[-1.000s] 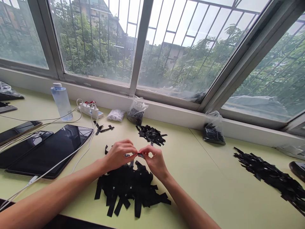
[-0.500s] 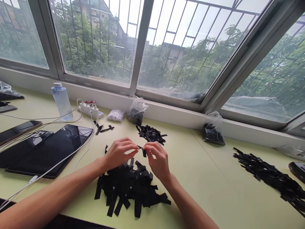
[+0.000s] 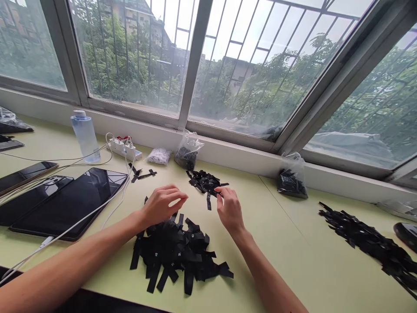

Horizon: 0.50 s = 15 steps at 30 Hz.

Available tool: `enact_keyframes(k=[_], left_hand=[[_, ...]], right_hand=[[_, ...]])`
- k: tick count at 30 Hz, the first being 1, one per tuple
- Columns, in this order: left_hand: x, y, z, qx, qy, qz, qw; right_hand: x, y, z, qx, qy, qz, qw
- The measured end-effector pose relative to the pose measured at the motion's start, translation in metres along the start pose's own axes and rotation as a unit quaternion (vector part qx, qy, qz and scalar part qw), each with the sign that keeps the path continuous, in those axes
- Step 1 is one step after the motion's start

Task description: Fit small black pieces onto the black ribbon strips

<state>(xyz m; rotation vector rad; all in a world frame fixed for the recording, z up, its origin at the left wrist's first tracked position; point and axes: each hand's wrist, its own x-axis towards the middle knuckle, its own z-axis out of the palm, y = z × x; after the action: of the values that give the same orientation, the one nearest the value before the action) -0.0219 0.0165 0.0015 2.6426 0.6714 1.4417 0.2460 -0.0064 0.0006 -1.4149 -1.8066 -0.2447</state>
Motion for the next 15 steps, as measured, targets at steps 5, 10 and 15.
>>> enact_keyframes(k=[5, 10, 15], left_hand=[[0.002, -0.004, -0.006, 0.006, 0.011, -0.017, 1.000], [0.001, -0.005, -0.005, 0.011, 0.001, -0.023, 1.000], [0.000, -0.005, -0.001, 0.003, -0.021, -0.015, 1.000]], right_hand=[[-0.007, -0.023, 0.001, 0.092, -0.129, -0.049, 0.986], [-0.017, -0.050, 0.006, 0.144, -0.252, -0.117, 0.950], [-0.021, -0.055, 0.011, 0.143, -0.288, -0.112, 0.940]])
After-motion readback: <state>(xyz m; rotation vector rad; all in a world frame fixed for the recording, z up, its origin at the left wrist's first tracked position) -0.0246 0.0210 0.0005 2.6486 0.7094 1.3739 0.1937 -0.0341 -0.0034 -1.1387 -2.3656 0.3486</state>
